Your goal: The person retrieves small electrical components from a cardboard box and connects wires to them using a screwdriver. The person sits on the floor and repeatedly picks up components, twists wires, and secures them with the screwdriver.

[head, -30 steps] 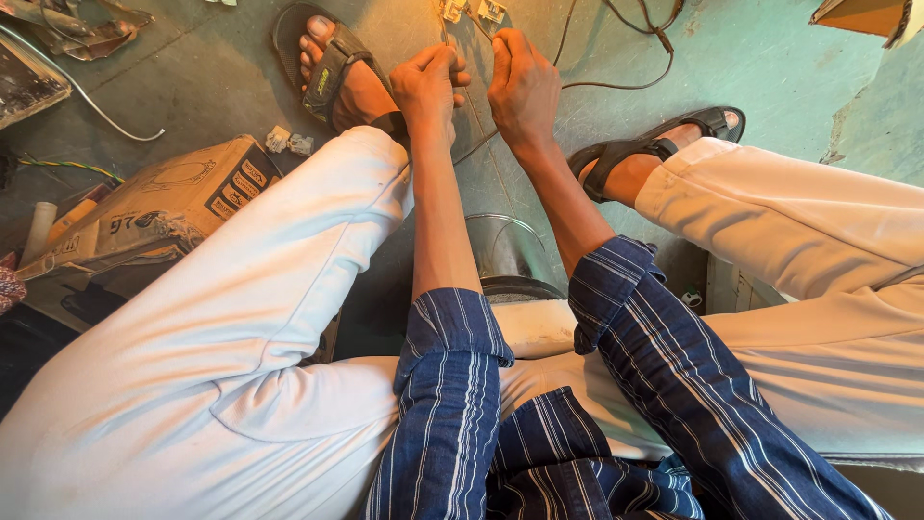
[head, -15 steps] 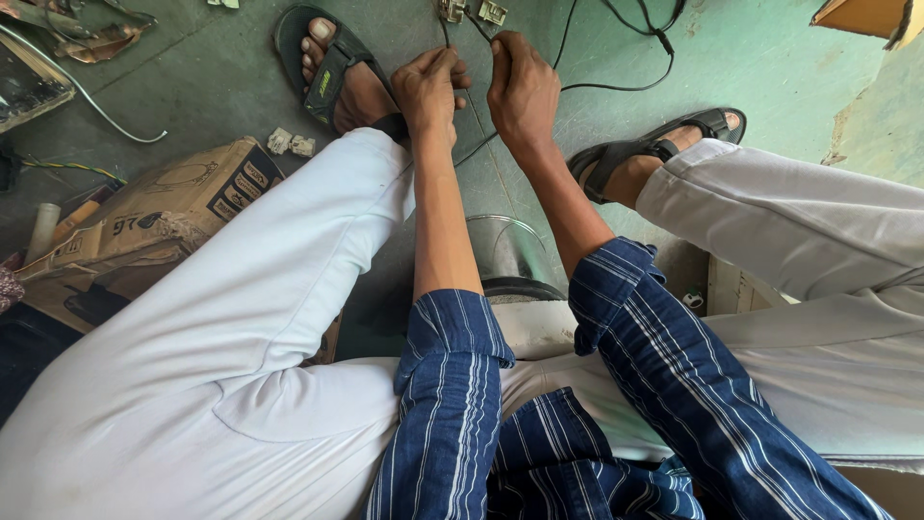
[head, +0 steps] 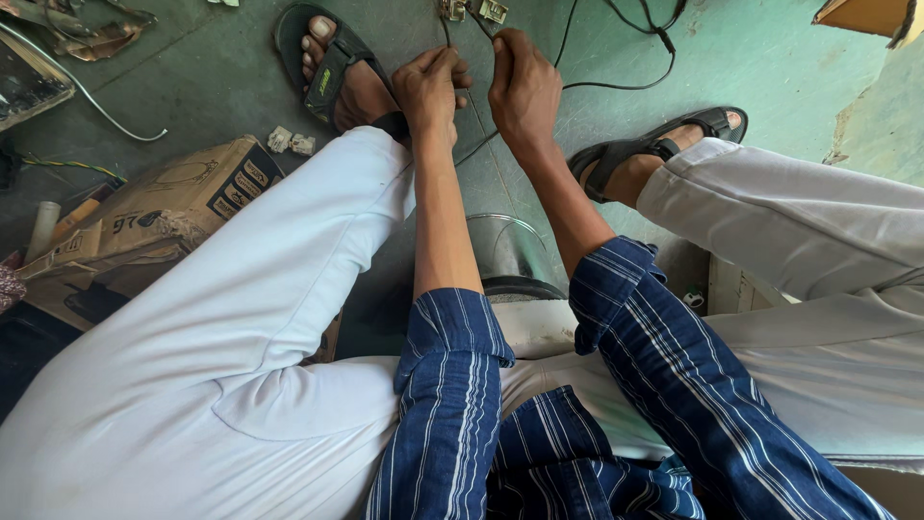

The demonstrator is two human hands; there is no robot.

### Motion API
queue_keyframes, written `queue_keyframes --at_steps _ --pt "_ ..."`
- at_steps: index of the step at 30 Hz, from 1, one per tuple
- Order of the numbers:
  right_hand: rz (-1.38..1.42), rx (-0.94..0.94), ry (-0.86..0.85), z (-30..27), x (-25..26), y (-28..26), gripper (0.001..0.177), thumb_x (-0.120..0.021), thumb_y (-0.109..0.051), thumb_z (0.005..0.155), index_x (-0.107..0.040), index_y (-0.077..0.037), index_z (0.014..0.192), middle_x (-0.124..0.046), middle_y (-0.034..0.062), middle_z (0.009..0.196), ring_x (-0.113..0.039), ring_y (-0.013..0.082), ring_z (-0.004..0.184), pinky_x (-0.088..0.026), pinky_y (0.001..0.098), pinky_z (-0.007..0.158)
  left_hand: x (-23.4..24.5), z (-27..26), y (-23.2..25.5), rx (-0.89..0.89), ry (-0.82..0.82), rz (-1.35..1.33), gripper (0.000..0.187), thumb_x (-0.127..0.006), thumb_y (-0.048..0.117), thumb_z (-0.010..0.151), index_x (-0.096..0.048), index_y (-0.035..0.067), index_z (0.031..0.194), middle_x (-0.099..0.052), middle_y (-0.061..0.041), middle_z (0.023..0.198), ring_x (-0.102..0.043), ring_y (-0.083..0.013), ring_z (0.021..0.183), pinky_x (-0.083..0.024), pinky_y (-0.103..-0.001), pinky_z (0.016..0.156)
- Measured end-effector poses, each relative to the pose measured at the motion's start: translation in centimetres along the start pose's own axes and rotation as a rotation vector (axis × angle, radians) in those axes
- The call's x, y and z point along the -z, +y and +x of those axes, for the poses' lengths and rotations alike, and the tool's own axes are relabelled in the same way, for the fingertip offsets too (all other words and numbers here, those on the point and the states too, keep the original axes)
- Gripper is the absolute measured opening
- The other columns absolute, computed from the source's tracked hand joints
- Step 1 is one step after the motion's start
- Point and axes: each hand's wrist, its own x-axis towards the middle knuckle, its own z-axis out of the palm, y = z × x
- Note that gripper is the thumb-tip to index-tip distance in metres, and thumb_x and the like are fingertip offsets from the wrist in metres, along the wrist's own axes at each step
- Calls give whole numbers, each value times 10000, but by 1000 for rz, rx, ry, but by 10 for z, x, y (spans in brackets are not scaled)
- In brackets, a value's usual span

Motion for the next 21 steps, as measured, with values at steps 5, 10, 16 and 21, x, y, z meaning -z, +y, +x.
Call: queue_keyframes --at_steps 5,10,16,21 --pt "-22 10 -1 0 -1 1 113 -568 -130 1059 -650 -56 1035 -707 179 864 -665 401 737 -495 477 631 0 1 0 6 9 -22 236 -683 132 858 -786 -44 979 -746 -102 753 -701 -162 586 -487 -266 431" --pt "-17 25 9 1 0 1 112 -567 -131 1057 -647 -56 1036 -704 182 865 -668 404 746 -501 478 644 0 0 -1 -5 7 -26 223 -679 124 851 -784 -32 971 -753 -99 753 -709 -164 589 -491 -271 429" --pt "-23 21 8 -1 0 -1 93 -583 -116 1052 -651 -54 1037 -700 181 851 -664 401 729 -492 480 632 1 1 -3 -3 0 -20 220 -682 124 864 -786 -54 943 -743 -103 752 -694 -158 588 -477 -268 434" --pt "-17 35 27 0 -1 2 82 -592 -113 1046 -647 -53 1037 -701 173 836 -671 390 715 -491 478 625 -1 4 -5 21 6 -25 206 -674 119 853 -781 -22 959 -742 -97 741 -684 -155 566 -466 -262 421"
